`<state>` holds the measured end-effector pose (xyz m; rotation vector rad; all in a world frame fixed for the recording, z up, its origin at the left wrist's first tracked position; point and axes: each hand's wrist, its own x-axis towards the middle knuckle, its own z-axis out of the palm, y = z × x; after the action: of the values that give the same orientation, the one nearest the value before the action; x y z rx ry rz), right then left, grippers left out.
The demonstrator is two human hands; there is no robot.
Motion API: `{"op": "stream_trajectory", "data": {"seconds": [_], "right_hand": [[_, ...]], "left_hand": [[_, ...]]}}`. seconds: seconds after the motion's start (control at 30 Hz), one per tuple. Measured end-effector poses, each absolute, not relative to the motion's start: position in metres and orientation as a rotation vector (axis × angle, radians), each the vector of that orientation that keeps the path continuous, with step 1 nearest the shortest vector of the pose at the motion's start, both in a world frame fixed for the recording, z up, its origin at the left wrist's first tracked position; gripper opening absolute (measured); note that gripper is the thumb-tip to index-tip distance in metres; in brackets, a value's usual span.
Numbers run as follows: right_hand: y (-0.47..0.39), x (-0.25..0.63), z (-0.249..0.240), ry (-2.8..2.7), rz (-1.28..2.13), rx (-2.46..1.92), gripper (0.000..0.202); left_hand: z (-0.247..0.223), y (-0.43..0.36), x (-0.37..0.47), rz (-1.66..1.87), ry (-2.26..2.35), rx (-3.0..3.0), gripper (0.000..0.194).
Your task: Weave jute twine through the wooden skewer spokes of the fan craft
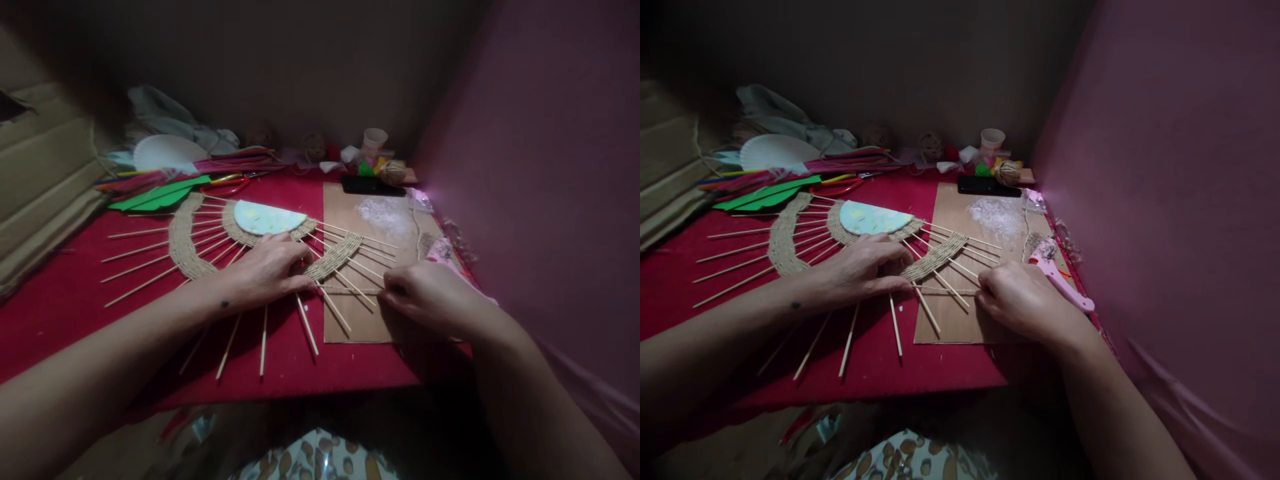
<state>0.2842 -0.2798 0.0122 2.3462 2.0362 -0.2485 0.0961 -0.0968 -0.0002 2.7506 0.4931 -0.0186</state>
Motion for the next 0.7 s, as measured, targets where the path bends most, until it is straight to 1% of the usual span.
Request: {"op": "stream_trajectory", "data": {"seconds": [0.07,0.27,0.47,0.6,0.7], "right_hand": [[-0.277,0.285,0.015,2.034,-0.078,2.362,0.023],[-0.273,0.282,0.041,1.983,-0.064,2.41,0.017],[-0.24,0.3,0.039,2.137,0.228,2.449,0.018],[-0.208,0.301,0.034,2.164,0.215,2.425,0.018],[-0.195,0.298,0.024,2.082,0.116,2.5,0.016]], "left_hand": [[0.001,-0.096,0.096,-0.012,0.505,2.755,0.028],[0.0,-0.092,0.092,0.003,0.431,2.798,0.031],[0.003,-0.09,0.09,-0.033,0.429,2.799,0.029],[0.004,-0.087,0.088,-0.042,0.457,2.79,0.026],[0.004,-0.088,0.086,-0.018,0.49,2.79,0.026]]}}
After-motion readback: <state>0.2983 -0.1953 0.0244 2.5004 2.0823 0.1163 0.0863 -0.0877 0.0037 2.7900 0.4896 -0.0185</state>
